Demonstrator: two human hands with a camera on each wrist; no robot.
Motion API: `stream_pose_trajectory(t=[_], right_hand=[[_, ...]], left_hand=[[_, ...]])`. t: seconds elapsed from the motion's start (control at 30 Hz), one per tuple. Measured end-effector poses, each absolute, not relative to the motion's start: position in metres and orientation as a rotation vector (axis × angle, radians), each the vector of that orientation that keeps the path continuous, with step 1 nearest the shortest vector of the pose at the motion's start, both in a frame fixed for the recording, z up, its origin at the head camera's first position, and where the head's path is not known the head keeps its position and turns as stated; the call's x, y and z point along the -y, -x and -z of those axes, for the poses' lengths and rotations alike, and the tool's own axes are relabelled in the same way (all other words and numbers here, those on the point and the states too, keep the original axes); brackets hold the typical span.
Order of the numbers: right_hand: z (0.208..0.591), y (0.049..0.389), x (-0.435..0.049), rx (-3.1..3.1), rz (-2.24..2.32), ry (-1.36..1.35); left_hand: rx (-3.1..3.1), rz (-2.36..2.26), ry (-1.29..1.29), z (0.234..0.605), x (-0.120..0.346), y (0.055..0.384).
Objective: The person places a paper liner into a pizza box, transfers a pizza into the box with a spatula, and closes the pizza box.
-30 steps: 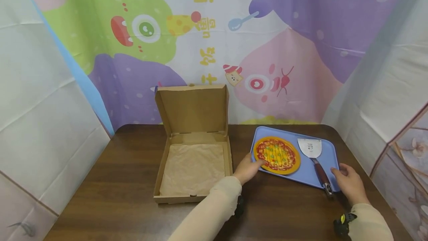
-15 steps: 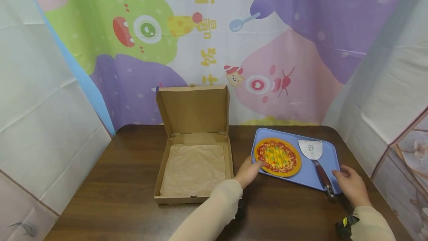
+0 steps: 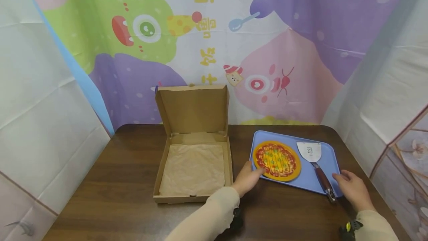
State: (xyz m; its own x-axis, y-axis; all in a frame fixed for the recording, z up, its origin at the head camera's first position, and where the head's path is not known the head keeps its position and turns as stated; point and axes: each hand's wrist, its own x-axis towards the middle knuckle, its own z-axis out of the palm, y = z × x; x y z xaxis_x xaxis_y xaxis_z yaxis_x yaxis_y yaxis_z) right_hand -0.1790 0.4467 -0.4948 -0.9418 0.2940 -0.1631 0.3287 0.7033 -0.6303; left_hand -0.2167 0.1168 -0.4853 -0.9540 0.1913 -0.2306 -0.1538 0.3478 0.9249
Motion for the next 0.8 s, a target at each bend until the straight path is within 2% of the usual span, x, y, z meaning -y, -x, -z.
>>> stream_pose_trajectory(t=[0.8], right_hand=[[0.492, 0.163, -0.450, -2.874, 0.933, -0.414]], left_hand=[[-2.353, -1.571, -0.044, 0.487, -0.110, 0.190]])
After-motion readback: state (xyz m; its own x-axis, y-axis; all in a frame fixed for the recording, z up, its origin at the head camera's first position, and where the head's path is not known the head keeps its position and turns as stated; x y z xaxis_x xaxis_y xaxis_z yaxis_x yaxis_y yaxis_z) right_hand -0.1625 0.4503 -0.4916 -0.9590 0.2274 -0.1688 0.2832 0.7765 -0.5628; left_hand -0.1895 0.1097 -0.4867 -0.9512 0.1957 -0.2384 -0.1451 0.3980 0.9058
